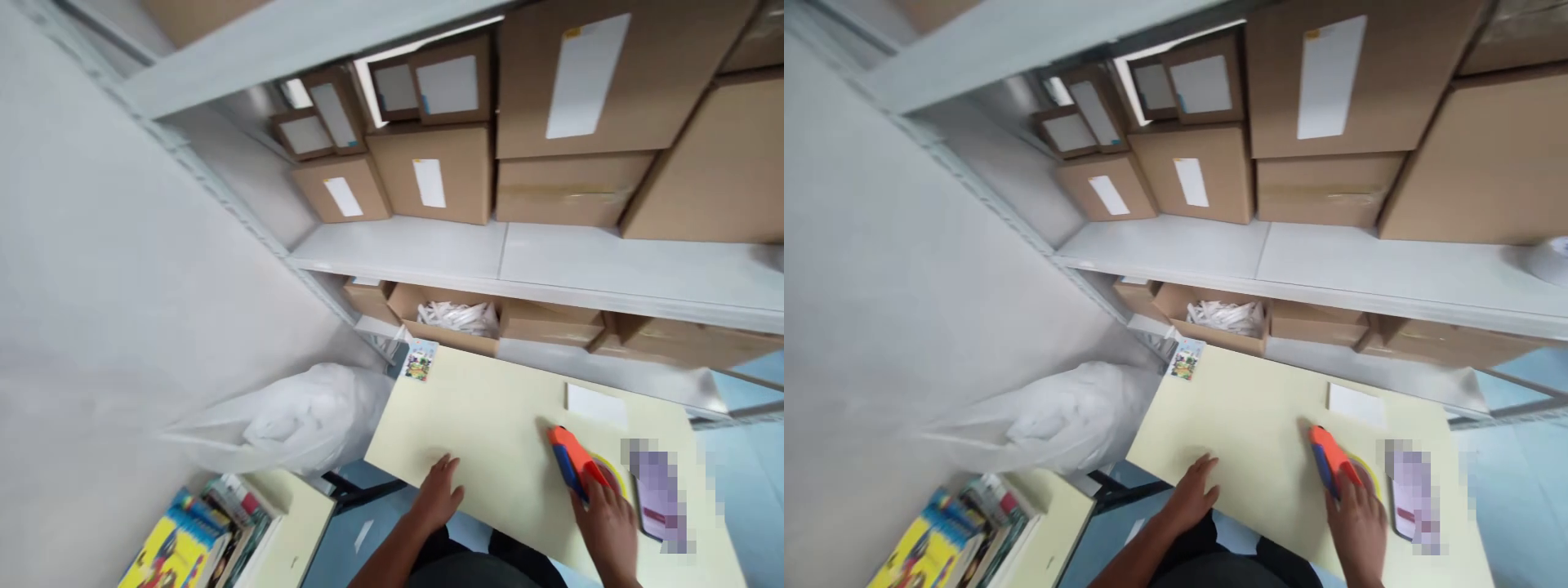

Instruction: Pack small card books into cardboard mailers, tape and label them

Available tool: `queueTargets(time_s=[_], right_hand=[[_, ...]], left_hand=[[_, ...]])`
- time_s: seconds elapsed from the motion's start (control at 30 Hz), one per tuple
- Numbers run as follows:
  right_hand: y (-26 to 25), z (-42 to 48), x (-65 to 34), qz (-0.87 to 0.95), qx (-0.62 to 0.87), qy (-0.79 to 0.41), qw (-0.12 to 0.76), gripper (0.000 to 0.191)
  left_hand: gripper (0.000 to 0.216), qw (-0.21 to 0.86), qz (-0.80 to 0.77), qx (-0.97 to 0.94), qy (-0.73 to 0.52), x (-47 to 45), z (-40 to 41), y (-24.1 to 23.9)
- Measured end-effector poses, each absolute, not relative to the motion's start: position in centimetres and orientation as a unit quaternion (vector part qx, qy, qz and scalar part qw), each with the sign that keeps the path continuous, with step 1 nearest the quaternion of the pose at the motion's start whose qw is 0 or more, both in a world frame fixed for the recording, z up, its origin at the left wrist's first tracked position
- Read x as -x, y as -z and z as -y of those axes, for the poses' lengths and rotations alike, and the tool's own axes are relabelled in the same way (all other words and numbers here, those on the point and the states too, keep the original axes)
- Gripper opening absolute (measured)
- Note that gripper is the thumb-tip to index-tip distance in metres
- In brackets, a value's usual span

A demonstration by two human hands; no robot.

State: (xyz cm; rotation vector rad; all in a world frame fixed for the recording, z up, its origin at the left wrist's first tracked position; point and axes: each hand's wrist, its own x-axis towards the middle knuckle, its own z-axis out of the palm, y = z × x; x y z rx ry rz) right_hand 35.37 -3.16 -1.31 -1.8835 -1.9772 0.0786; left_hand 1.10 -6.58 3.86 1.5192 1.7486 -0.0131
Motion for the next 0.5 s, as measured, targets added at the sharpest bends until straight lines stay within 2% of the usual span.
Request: queueTargets(time_s=[0.13,0.23,0.37,0.5], right_hand=[[-0.5,3.4,-34.8,0.695,0.663,-0.082,0.267,0.035],[-1.9,3.0,-31.6,0.673,0.673,-0.151,0.269,0.033],[-4.9,2.6,-21.5,0.701,0.611,-0.265,0.255,0.037],[-7.9,3.3,-8.5,0.734,0.522,-0.333,0.281,0.035]], left_hand=[[0.061,0.419,-0.684,-0.588,-0.104,5.1,8.4,-7.5],[0.056,0.405,-0.703,-0.567,-0.147,10.9,9.7,-10.4],[0.049,0.373,-0.737,-0.523,-0.212,18.6,11.1,-12.8],[0.043,0.342,-0.759,-0.496,-0.246,25.4,11.8,-13.6]])
